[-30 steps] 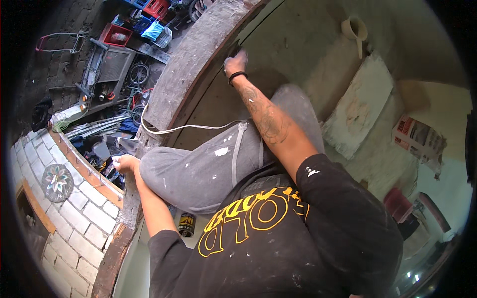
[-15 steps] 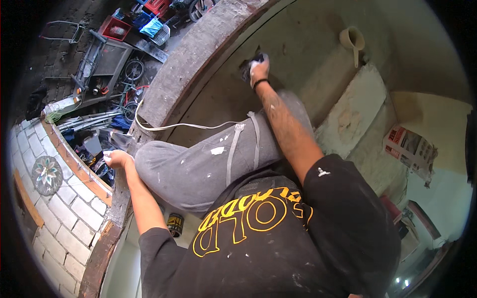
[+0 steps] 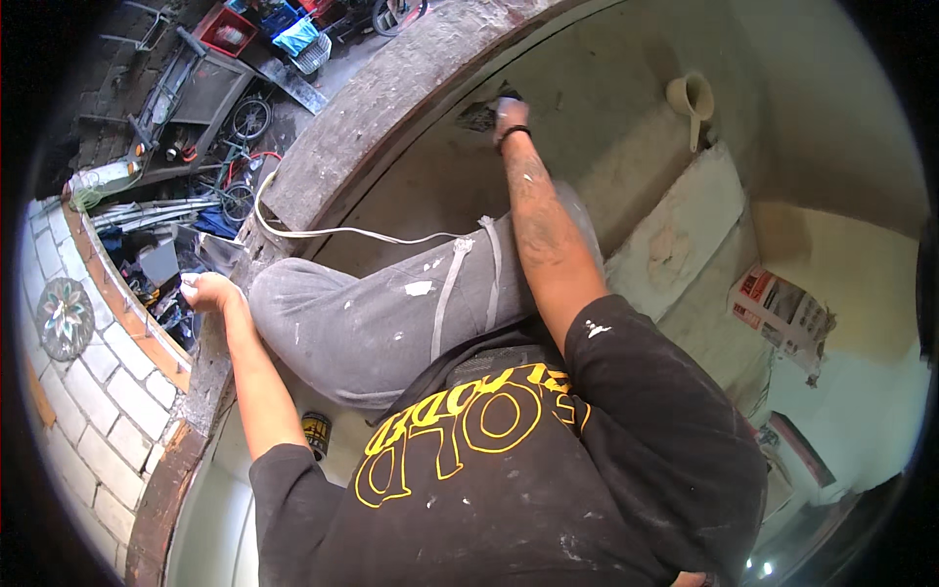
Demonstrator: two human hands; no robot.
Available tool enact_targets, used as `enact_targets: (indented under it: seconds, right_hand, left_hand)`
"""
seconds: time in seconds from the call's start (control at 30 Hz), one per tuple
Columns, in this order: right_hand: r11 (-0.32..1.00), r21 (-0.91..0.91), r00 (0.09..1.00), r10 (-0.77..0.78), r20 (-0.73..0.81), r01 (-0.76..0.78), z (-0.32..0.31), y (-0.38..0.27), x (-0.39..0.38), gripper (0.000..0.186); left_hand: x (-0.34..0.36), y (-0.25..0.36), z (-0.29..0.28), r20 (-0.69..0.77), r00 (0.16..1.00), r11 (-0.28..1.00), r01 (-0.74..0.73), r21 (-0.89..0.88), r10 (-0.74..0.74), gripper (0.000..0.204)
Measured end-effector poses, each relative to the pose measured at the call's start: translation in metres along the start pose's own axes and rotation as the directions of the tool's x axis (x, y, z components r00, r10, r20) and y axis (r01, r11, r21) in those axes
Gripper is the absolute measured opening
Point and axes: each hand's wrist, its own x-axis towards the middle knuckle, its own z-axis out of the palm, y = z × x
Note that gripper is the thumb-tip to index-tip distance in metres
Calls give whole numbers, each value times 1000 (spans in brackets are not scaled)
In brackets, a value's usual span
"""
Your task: The person works plaster between putty knives, scoops plaster from a board, and applies and smooths the mixture along the wall edge.
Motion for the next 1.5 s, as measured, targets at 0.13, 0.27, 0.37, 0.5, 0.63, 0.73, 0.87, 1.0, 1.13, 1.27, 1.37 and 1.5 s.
enact_targets:
  seconds: [0.13,0.27,0.37,0.5,0.63,0.73,0.87,1.0,1.13,1.27,1.37,1.5]
  right_hand:
    - [830,540,978,26,208,-137,-37,-10,-6,12]
    - [929,292,945,139,297,-228,-36,9,-20,11]
    - [950,278,953,55,297,-141,-3,39,-44,7]
    - [906,340,954,176,242,-253,30,56,-67,18]
    - [919,308,960,188,209,-247,41,61,-65,17]
    - [953,271,980,86,177,-133,47,75,-50,17]
    - [974,212,996,-86,7,83,58,99,-27,13]
    - [990,138,992,24,126,-41,59,107,-13,13]
    - [992,50,976,-122,182,115,65,98,-19,16]
    - [989,82,957,-141,252,124,67,80,-38,21]
    - [984,176,958,-70,279,20,69,66,-55,33]
    - [980,151,961,-164,223,132,74,54,-70,46]
  left_hand:
    - [-6,7,-6,-2,1000,998,-28,-63,28,29]
    - [-8,11,-8,1,997,992,-71,-100,72,29]
    - [-7,10,-7,-12,996,993,-89,-71,89,27]
    - [-6,8,-4,-42,997,997,-69,-30,68,25]
    - [-6,8,-3,-47,996,996,-84,-25,83,25]
    - [-7,9,-3,-80,995,996,-66,-57,61,25]
    - [-6,9,-5,-28,998,997,-66,-40,65,26]
    - [-7,10,-6,-34,998,995,-60,-79,57,27]
    - [-8,13,-8,-31,996,995,-86,-59,84,27]
    - [-8,13,-9,4,999,994,-33,-104,34,27]
    - [-7,10,-8,-8,1000,997,-8,-75,8,25]
    - [-7,8,-6,-15,1000,996,-26,-86,25,23]
